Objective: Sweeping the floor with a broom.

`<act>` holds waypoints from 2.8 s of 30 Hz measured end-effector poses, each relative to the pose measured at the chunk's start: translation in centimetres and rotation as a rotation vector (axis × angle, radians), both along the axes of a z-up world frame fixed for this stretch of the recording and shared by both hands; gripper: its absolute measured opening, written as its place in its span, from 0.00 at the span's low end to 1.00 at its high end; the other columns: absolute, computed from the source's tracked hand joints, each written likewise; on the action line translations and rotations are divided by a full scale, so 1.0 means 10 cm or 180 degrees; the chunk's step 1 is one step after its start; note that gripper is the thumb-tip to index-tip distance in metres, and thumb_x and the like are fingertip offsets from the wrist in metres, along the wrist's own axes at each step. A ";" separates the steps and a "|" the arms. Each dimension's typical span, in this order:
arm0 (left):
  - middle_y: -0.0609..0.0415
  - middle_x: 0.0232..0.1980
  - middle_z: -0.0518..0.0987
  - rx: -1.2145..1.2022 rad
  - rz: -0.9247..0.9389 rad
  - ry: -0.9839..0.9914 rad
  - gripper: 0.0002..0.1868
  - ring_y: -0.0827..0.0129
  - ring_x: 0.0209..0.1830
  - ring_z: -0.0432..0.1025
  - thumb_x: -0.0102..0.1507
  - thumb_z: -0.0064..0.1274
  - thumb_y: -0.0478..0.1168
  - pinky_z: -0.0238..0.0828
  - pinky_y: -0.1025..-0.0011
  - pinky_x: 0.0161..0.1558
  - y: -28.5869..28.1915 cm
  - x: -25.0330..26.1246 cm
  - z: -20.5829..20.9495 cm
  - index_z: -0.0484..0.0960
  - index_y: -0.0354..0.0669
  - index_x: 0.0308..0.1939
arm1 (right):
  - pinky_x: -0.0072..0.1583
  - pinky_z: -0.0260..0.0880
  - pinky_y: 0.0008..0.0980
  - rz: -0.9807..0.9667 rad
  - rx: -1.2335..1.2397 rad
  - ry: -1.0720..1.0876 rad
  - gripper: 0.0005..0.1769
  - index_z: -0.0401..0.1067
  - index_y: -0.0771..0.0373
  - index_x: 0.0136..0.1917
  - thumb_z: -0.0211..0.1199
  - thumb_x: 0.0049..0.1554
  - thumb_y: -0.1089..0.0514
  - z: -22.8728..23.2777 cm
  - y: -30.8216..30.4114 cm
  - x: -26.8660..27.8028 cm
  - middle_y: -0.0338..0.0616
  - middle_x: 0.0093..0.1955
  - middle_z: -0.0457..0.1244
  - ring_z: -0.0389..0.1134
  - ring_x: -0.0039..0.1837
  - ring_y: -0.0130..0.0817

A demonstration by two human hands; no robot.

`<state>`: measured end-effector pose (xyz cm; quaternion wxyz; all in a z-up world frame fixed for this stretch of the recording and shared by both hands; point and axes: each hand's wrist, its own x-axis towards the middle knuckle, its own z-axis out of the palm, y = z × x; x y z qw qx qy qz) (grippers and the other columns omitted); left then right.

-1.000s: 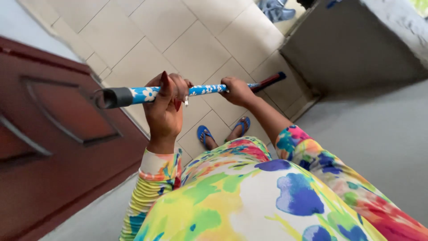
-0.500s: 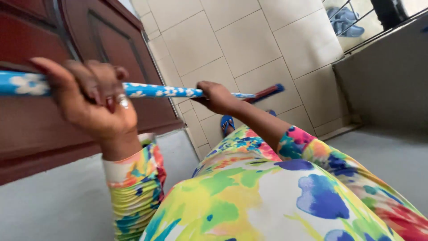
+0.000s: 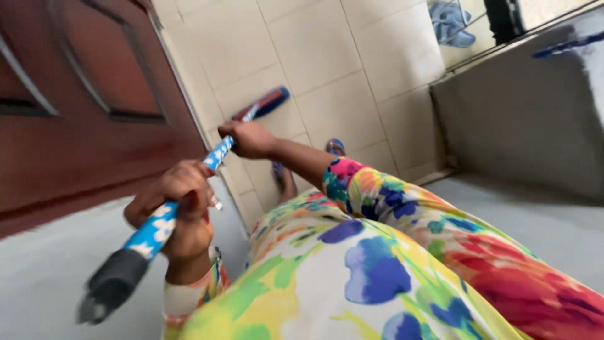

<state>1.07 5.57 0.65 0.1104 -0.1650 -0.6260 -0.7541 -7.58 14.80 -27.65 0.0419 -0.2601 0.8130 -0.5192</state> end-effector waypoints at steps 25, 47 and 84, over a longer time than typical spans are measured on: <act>0.54 0.27 0.73 -0.0562 -0.0250 -0.0081 0.17 0.69 0.32 0.72 0.69 0.58 0.40 0.69 0.61 0.54 0.53 0.02 0.07 0.71 0.39 0.29 | 0.49 0.70 0.51 -0.0952 0.0527 0.0211 0.12 0.69 0.61 0.44 0.68 0.57 0.52 0.24 0.80 -0.44 0.49 0.46 0.66 0.70 0.49 0.55; 0.47 0.30 0.75 -0.2204 -0.0993 0.0781 0.09 0.51 0.37 0.72 0.52 0.62 0.32 0.69 0.57 0.44 1.19 -0.15 -0.82 0.74 0.38 0.28 | 0.51 0.66 0.45 0.0451 -0.0134 0.0551 0.18 0.63 0.63 0.34 0.68 0.54 0.53 0.49 1.64 0.29 0.48 0.36 0.60 0.63 0.46 0.50; 0.43 0.79 0.62 -0.2534 -0.0645 0.0621 0.39 0.45 0.80 0.57 0.63 0.68 0.48 0.56 0.49 0.75 1.79 -0.68 -1.67 0.66 0.40 0.72 | 0.57 0.70 0.28 -0.1703 -0.1956 -0.0675 0.19 0.69 0.63 0.60 0.68 0.70 0.47 1.57 3.93 1.00 0.48 0.56 0.66 0.69 0.58 0.32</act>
